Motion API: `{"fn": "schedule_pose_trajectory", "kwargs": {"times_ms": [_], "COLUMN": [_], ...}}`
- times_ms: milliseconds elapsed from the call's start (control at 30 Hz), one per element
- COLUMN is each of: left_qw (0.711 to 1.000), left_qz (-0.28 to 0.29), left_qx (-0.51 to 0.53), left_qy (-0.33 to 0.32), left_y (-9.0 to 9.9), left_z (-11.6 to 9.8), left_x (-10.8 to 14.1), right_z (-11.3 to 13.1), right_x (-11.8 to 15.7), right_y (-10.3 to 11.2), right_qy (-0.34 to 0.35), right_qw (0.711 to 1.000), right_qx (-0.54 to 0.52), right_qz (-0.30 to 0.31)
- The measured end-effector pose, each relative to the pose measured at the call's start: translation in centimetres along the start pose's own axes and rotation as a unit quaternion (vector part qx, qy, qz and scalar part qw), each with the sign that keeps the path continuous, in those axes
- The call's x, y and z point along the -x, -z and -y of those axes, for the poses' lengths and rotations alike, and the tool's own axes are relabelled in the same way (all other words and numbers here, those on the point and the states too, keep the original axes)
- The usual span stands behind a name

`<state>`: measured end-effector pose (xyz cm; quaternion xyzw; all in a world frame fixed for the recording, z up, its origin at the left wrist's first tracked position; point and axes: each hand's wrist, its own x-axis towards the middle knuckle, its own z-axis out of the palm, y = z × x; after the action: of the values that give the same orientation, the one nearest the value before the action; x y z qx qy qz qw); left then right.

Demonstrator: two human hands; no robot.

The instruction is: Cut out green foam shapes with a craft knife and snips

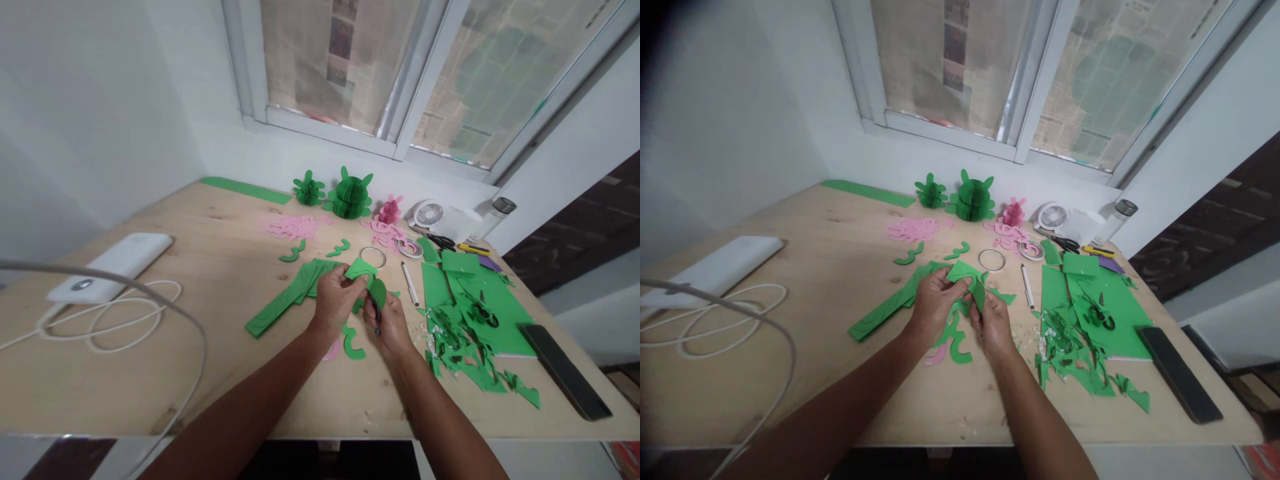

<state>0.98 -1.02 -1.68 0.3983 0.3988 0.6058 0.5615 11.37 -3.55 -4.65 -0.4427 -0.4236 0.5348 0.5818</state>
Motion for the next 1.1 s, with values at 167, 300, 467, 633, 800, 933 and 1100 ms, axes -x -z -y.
{"fn": "schedule_pose_trajectory", "kwargs": {"times_ms": [167, 300, 467, 633, 800, 933, 1100], "left_qw": [1.000, 1.000, 1.000, 1.000, 1.000, 1.000, 1.000], "left_qz": [-0.001, 0.000, 0.001, 0.003, -0.001, -0.001, 0.000], "left_qx": [0.002, -0.010, -0.008, -0.005, -0.016, -0.017, -0.002], "left_qy": [0.001, 0.000, -0.003, -0.001, -0.004, -0.010, 0.002], "left_y": [-0.13, -0.14, -0.11, -0.13, -0.14, -0.14, -0.17], "left_z": [-0.12, -0.18, -0.20, -0.16, -0.06, 0.01, -0.08], "left_x": [0.09, 0.18, 0.23, 0.25, 0.26, 0.23, 0.26], "right_z": [0.02, 0.07, 0.03, 0.03, 0.00, -0.11, -0.07], "right_x": [-0.02, -0.02, 0.00, 0.01, -0.01, -0.06, -0.05], "right_y": [-0.06, -0.15, -0.07, -0.06, -0.07, 0.01, 0.00], "right_qy": [0.003, 0.007, 0.004, 0.008, 0.007, 0.012, 0.008], "right_qw": [1.000, 1.000, 1.000, 1.000, 1.000, 1.000, 1.000], "right_qx": [-0.001, -0.004, 0.000, -0.003, 0.004, 0.001, -0.009], "right_qz": [-0.005, -0.007, -0.002, 0.002, -0.002, 0.001, -0.001]}}
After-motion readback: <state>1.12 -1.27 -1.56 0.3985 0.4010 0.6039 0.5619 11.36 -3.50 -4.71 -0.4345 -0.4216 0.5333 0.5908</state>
